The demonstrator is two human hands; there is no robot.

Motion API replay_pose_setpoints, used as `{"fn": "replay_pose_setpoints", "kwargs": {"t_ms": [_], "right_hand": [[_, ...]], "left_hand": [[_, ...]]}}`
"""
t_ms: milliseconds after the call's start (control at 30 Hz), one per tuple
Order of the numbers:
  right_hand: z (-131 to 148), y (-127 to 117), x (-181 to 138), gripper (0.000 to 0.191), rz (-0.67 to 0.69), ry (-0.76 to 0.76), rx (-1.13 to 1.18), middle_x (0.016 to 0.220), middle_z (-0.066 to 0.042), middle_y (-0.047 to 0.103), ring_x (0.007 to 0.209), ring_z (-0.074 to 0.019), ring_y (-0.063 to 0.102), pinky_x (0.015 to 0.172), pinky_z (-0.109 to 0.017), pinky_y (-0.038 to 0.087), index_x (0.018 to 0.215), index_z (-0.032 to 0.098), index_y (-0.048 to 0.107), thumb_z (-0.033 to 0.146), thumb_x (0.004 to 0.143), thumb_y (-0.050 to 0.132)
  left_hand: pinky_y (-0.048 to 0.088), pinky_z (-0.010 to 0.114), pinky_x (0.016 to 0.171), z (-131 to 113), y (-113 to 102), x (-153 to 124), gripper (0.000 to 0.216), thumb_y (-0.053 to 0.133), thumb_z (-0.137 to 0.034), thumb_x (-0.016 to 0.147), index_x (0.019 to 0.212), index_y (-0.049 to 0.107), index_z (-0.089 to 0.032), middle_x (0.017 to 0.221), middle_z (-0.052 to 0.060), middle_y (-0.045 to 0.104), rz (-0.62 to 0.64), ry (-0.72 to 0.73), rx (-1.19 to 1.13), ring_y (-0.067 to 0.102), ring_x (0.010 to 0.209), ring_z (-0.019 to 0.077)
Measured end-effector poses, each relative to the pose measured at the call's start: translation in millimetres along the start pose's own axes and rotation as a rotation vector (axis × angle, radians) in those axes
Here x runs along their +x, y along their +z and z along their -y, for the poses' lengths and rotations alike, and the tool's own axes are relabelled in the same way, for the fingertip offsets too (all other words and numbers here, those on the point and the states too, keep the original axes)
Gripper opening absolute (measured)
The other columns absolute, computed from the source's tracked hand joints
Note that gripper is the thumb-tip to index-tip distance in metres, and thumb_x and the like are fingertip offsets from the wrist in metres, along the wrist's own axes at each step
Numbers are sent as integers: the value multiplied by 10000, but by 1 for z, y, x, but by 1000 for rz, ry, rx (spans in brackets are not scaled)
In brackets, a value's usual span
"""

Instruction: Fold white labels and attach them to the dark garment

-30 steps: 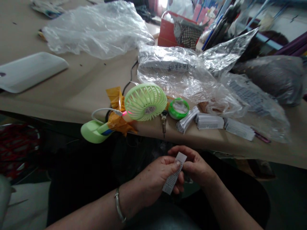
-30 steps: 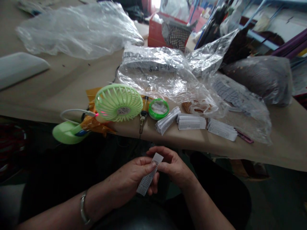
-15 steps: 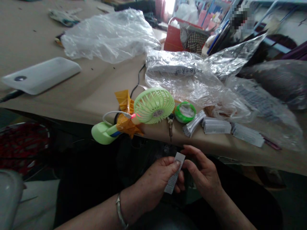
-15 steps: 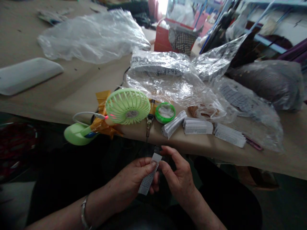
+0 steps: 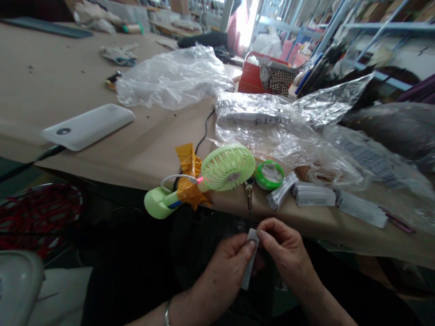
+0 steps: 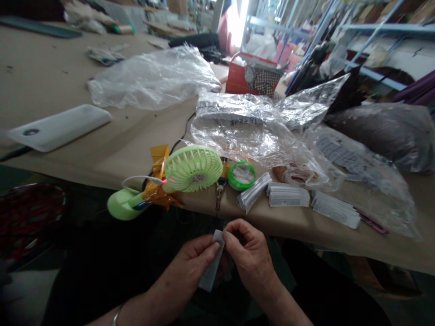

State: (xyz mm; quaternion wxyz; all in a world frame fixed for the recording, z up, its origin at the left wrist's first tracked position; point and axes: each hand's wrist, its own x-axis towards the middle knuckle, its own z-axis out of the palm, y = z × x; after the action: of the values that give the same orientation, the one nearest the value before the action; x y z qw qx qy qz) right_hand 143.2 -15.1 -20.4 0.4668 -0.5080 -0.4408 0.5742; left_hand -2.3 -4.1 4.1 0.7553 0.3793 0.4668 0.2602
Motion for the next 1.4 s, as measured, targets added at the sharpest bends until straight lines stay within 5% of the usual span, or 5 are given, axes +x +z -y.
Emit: {"fn": "replay_pose_setpoints", "kwargs": {"t_ms": [267, 500, 1400], "right_hand": [[14, 9, 8, 189, -75, -301, -274, 698, 13, 511, 631, -85, 470, 573, -162, 392, 802, 142, 587, 289, 917, 554], [13, 10, 15, 148, -114, -386, -354, 703, 25, 526, 630, -78, 494, 579, -152, 403, 811, 157, 577, 244, 925, 541], [10, 11, 23, 107, -185, -444, -379, 720, 28, 553, 637, -76, 513, 576, -148, 408, 854, 163, 593, 221, 925, 538]], "left_hand": [[427, 217, 632, -13, -12, 3, 177, 568, -294, 833, 819, 702, -179, 705, 3, 636, -174, 269, 242, 544, 667, 126], [420, 196, 588, -20, -14, 11, 199, 541, -280, 855, 757, 680, -176, 638, -19, 615, -263, 395, 425, 545, 607, 107], [389, 187, 559, -23, -15, 20, 222, 520, -278, 844, 685, 627, -165, 601, -29, 532, -276, 391, 378, 468, 582, 95]]}}
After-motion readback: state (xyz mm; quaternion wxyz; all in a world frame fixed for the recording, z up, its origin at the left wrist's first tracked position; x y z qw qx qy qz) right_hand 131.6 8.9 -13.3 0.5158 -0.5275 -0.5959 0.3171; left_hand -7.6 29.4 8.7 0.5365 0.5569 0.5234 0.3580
